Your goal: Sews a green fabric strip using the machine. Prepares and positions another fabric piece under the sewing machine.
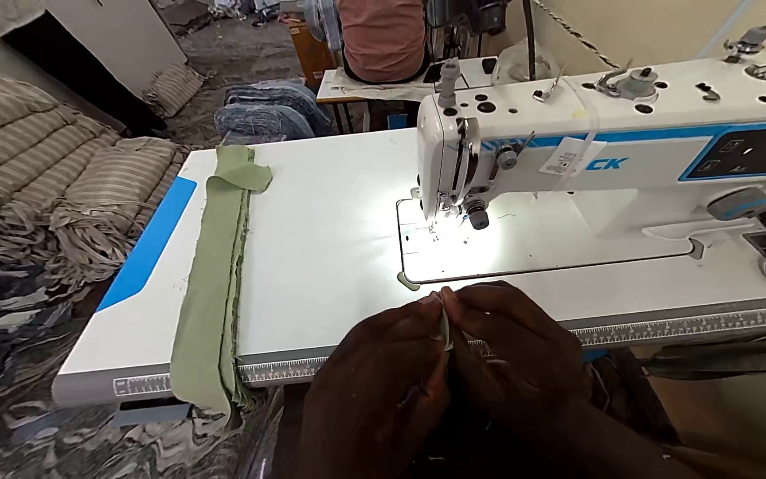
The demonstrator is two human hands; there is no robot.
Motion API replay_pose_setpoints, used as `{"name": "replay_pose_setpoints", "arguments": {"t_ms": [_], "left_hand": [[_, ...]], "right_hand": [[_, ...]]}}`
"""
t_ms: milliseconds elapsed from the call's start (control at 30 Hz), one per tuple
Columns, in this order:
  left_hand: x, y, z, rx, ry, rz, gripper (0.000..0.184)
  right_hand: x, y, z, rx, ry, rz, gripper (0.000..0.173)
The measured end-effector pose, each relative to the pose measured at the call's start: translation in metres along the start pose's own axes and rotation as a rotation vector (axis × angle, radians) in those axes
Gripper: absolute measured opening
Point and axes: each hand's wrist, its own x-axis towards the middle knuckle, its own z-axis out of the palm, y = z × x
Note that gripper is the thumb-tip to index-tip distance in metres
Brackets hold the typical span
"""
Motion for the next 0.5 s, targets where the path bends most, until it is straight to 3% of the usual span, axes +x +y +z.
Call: {"name": "replay_pose_setpoints", "arguments": {"t_ms": [67, 200, 267, 367, 433, 500], "left_hand": [[-0.003, -0.001, -0.001, -0.12, -0.022, -0.097, 0.009], [-0.002, 0.001, 0.0, -0.494, -0.047, -0.286, 0.007], [0.001, -0.002, 0.001, -0.523, -0.036, -0.312, 0.008], [0.005, -0.008, -0.001, -0.421, -0.006, -0.259, 0.007], [0.009, -0.006, -0.004, -0.24, -0.015, -0.12, 0.004], [0.016, -0.002, -0.004, -0.063, -0.001, 0.072, 0.003]], "right_hand": [[0.001, 0.008, -0.004, 0.113, -0.066, 0.059, 0.015], [0.004, 0.025, -0.011, 0.787, -0.223, 0.574, 0.008], [0.005, 0.029, -0.01, 0.884, -0.263, 0.685, 0.015], [0.008, 0.018, -0.007, 0.57, -0.199, 0.536, 0.013], [0.011, 0.006, -0.002, 0.403, -0.088, 0.368, 0.004], [0.012, -0.001, 0.003, 0.337, 0.012, 0.243, 0.008]]}}
